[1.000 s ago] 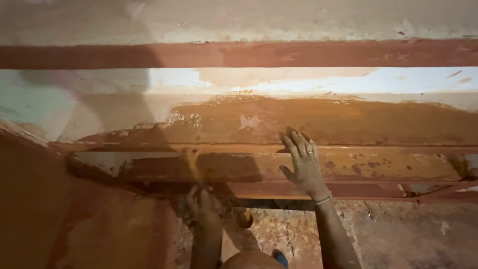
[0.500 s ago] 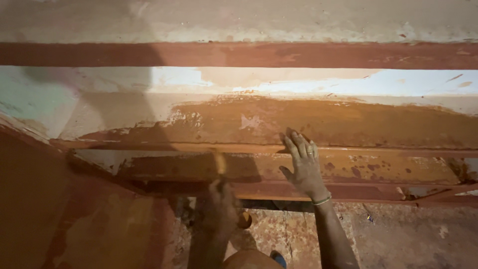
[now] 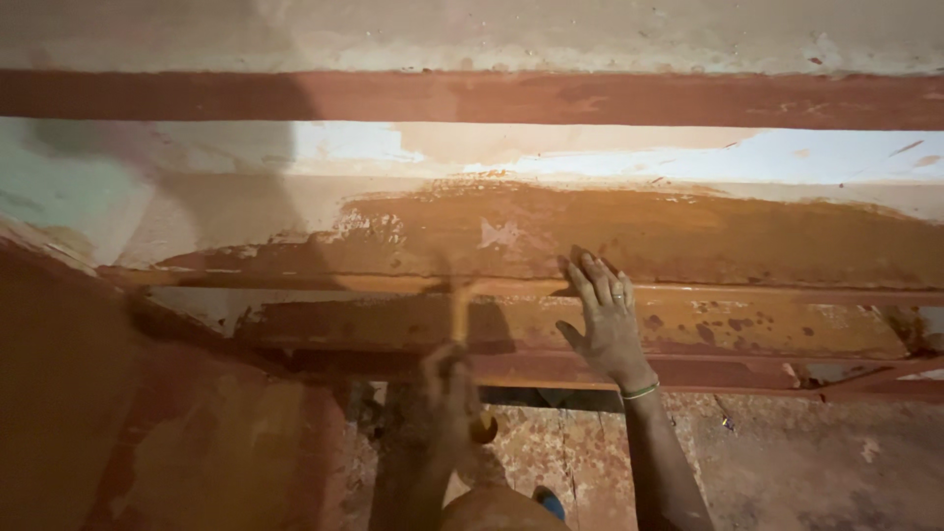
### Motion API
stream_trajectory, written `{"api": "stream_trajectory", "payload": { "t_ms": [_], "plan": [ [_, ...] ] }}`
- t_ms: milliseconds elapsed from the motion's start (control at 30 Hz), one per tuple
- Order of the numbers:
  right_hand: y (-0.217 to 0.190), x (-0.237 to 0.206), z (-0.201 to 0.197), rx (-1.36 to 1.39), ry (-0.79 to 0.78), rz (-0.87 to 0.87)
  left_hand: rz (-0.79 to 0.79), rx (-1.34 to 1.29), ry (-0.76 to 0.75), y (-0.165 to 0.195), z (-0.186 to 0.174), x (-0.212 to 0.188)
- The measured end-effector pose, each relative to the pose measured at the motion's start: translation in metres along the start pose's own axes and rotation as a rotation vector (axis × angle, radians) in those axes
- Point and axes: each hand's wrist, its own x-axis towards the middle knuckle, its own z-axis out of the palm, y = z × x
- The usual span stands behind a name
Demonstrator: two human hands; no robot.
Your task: The person paints the risers and treads of a staircase with brown paint using a brush. They repeatedly dip the brush into a small container to reload paint and apply it in long strokes to cover the white surface.
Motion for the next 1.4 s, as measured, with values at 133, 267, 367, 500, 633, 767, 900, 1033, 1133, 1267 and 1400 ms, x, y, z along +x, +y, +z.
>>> {"api": "stream_trajectory", "payload": {
  "t_ms": [133, 267, 367, 500, 633, 767, 900, 1033, 1133, 1267, 1400],
  "plan": [
    [0.000, 0.000, 0.001, 0.008, 0.023, -0.012, 0.145, -0.188, 0.225, 0.034, -0.033, 0.012],
    [0.000, 0.000, 0.002, 0.001, 0.009, 0.004, 0.300, -0.275, 0.419, 0.050, -0.058, 0.030],
    [0.001, -0.001, 0.003, -0.008, 0.008, -0.001, 0.273, -0.270, 0.396, 0.059, -0.057, 0.033],
    [0.004, -0.002, 0.006, -0.016, 0.005, -0.009, -0.066, 0.089, 0.296, 0.069, -0.026, 0.024],
    [0.005, -0.001, 0.007, -0.043, -0.017, 0.001, -0.300, 0.102, 0.185, 0.049, 0.025, 0.008],
    [0.001, 0.002, 0.004, -0.042, -0.044, 0.011, -0.431, 0.227, -0.210, 0.005, 0.039, -0.015],
    [-0.001, 0.000, -0.001, -0.001, -0.002, -0.003, -0.237, 0.098, -0.383, -0.028, 0.036, -0.024],
    [-0.011, -0.029, 0.006, 0.228, 0.266, 0.029, -0.363, 0.086, -0.174, -0.029, 0.030, -0.021],
    [-0.039, -0.080, 0.017, 0.574, 0.278, 0.288, -0.205, 0.076, -0.218, -0.018, 0.022, -0.021],
    [-0.081, -0.119, 0.041, 1.022, 0.040, 0.542, -0.110, 0.142, -0.268, -0.007, 0.025, -0.030],
    [-0.096, -0.121, 0.038, 1.240, 0.131, 0.641, -0.059, 0.204, -0.314, -0.007, 0.040, -0.043]
  ]
}}
